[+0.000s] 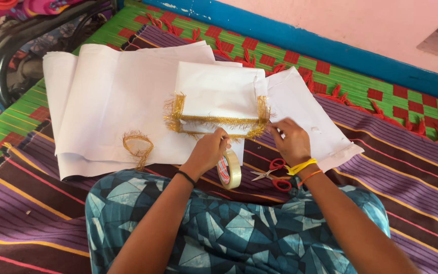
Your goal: The person sits on a mat and decorates a white rectangular gift box with a gold tinsel border. They use scissors to cut pieces of clear tape and press the tape over the tinsel to secure it to the box. The person repeatedly cuts tape and applies it along the edges of the box.
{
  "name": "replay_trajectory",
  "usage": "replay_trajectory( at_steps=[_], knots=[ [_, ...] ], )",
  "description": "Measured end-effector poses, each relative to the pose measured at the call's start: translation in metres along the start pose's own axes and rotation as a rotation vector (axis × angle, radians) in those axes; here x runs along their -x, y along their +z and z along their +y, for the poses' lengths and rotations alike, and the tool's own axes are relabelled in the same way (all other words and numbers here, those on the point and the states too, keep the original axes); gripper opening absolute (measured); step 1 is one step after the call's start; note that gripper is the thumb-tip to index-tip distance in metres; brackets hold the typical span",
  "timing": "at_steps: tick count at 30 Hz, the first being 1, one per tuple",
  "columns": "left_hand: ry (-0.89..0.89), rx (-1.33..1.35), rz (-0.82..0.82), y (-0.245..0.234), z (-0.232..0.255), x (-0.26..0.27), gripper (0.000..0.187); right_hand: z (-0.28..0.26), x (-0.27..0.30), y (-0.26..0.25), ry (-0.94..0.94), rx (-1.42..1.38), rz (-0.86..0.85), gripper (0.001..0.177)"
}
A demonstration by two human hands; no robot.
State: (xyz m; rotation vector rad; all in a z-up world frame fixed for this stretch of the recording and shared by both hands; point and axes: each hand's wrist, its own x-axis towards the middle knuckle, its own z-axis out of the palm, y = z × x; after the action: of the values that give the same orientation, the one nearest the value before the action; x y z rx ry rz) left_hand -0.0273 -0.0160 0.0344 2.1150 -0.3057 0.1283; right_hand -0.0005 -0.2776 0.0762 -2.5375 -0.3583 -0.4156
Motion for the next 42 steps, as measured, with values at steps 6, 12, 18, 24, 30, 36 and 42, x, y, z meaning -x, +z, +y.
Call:
replay_trajectory(
  at_steps=[6, 12, 18, 24, 30, 36, 42],
  knots=[
    [0.073, 0.006, 0.017, -0.001, 0.009, 0.003, 0.013, -0.019, -0.025, 0.002, -0.337, 0.035, 0.162, 0.023],
    [0.024, -0.014, -0.013, -0.005, 0.024, 0.004, 0.015, -0.008, -0.04, 0.011, -0.403, 0.149, 0.202, 0.023],
    [-0.019, -0.025, -0.033, -0.005, 0.041, 0.0, 0.017, -0.001, -0.048, 0.015, -0.319, -0.018, 0.17, 0.019],
    [-0.017, 0.285, 0.062, 0.009, 0.044, -0.028, 0.027, 0.014, -0.064, 0.023, -0.238, -0.167, 0.127, 0.016],
    [-0.294, 0.571, 0.038, 0.023, 0.03, -0.096, 0.036, 0.031, -0.083, 0.03, -0.104, -0.401, -0.015, 0.019],
    [-0.325, 0.532, 0.062, 0.026, 0.032, -0.132, 0.037, 0.039, -0.081, 0.034, -0.116, -0.546, -0.039, 0.024],
    [-0.308, 0.262, 0.023, 0.027, 0.043, -0.146, 0.037, 0.04, -0.086, 0.036, -0.117, -0.62, -0.053, 0.019]
  ],
)
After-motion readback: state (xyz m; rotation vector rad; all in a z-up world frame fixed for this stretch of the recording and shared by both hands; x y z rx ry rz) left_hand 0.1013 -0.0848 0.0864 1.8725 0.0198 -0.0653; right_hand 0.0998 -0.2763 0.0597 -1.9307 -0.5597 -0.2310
